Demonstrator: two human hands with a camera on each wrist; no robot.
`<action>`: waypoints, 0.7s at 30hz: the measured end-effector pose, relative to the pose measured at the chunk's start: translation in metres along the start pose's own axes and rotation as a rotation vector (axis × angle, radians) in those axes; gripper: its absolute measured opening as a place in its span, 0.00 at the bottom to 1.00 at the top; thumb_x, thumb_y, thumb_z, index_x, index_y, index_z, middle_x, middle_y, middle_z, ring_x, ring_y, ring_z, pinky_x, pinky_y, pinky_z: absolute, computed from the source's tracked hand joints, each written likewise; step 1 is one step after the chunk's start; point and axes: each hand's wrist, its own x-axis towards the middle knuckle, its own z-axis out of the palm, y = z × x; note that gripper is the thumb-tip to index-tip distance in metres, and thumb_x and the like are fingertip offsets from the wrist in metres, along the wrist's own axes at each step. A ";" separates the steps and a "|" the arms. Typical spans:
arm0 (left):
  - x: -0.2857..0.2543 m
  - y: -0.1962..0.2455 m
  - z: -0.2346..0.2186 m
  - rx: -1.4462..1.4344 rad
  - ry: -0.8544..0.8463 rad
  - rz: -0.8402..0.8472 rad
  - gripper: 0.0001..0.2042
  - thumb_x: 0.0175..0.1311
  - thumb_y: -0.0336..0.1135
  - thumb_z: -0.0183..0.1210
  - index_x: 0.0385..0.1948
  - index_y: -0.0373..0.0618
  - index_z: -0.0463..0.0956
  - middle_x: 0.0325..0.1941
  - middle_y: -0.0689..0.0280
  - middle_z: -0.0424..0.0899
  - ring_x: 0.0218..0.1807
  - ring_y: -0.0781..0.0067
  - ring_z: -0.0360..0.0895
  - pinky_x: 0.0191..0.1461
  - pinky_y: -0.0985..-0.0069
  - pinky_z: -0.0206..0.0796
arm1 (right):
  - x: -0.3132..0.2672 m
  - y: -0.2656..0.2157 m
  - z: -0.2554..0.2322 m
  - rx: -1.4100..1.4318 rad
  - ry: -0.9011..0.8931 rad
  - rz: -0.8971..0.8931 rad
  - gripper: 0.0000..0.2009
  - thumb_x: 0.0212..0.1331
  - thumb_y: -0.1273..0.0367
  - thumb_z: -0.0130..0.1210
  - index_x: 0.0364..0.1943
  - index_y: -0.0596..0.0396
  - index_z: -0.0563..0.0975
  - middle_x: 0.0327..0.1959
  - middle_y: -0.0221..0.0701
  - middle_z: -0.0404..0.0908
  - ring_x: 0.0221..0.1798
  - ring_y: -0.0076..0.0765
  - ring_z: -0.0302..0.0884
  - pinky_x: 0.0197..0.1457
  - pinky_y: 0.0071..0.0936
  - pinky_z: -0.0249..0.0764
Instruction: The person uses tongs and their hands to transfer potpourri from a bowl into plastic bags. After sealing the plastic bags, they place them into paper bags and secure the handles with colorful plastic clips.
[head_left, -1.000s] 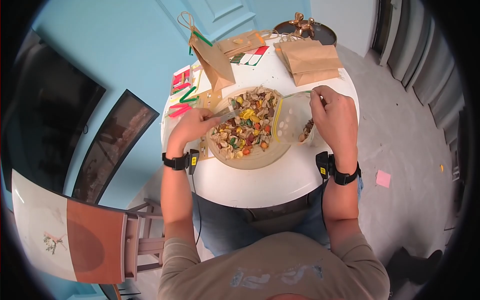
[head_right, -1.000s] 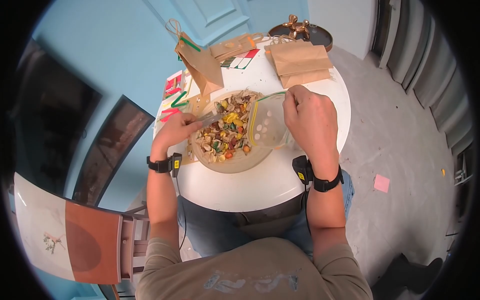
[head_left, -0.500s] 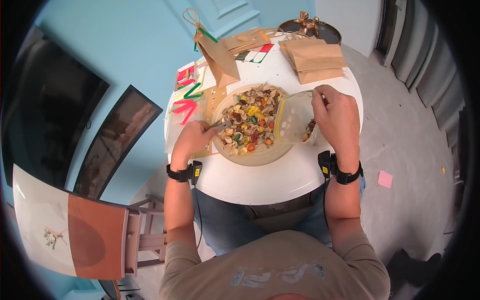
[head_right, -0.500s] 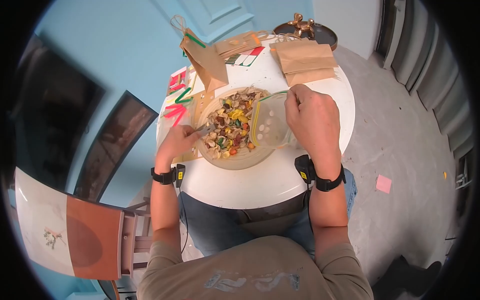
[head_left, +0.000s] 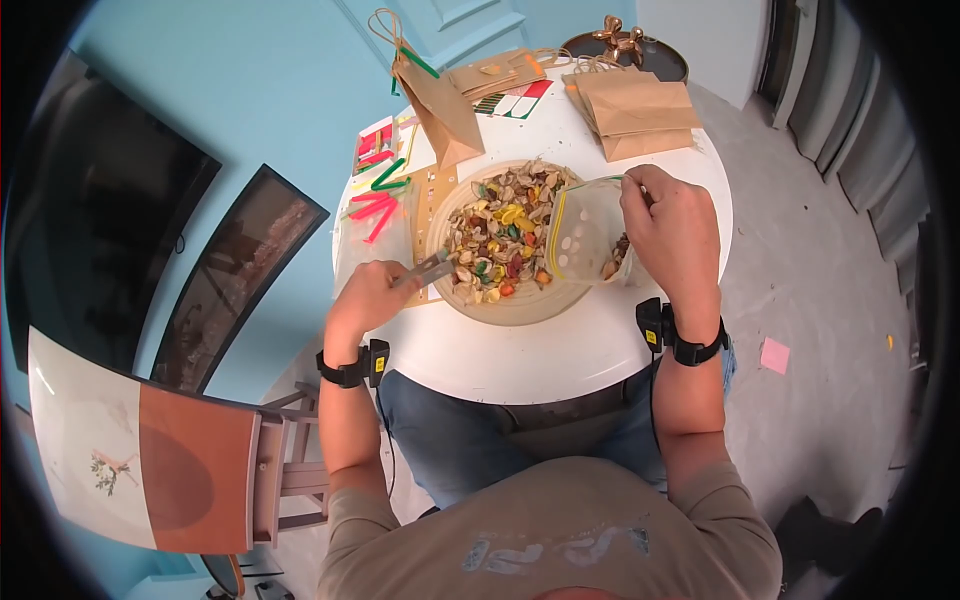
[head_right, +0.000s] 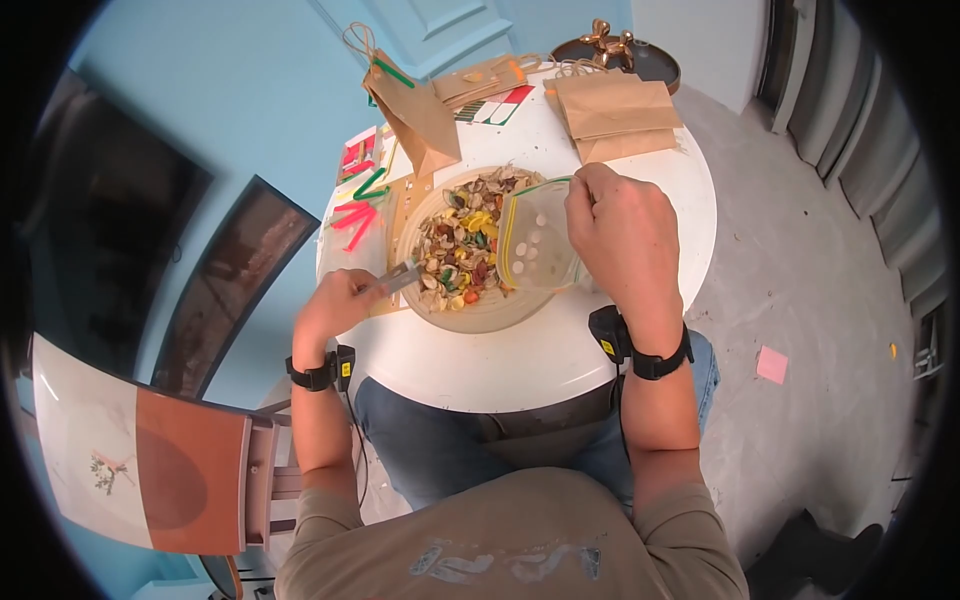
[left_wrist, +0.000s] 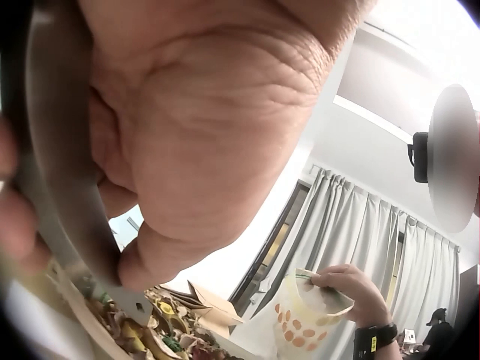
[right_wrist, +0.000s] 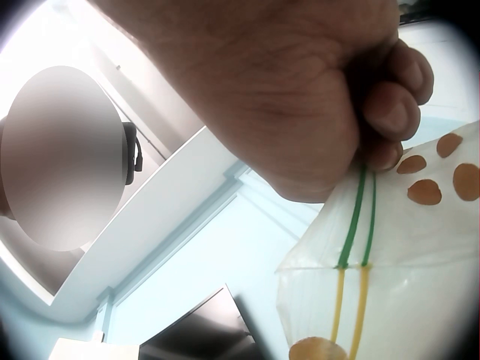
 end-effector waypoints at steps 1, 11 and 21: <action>0.000 0.003 0.003 -0.005 -0.014 0.012 0.20 0.72 0.48 0.71 0.41 0.35 0.94 0.25 0.46 0.88 0.31 0.48 0.89 0.41 0.56 0.77 | 0.000 -0.001 0.000 -0.002 -0.001 0.002 0.10 0.72 0.69 0.64 0.40 0.62 0.91 0.29 0.51 0.89 0.32 0.60 0.89 0.42 0.47 0.85; 0.007 0.030 0.021 0.099 -0.013 0.076 0.18 0.73 0.45 0.72 0.44 0.35 0.93 0.28 0.45 0.88 0.31 0.49 0.86 0.40 0.58 0.75 | -0.001 -0.002 0.001 0.006 0.002 -0.015 0.09 0.72 0.69 0.64 0.40 0.61 0.91 0.29 0.51 0.89 0.32 0.60 0.90 0.42 0.48 0.85; 0.009 0.031 0.021 0.073 0.044 0.153 0.12 0.74 0.39 0.71 0.43 0.37 0.94 0.31 0.42 0.89 0.36 0.37 0.88 0.44 0.51 0.79 | -0.002 0.002 0.001 0.005 0.007 -0.023 0.09 0.72 0.69 0.64 0.38 0.61 0.90 0.27 0.51 0.88 0.31 0.60 0.89 0.40 0.48 0.84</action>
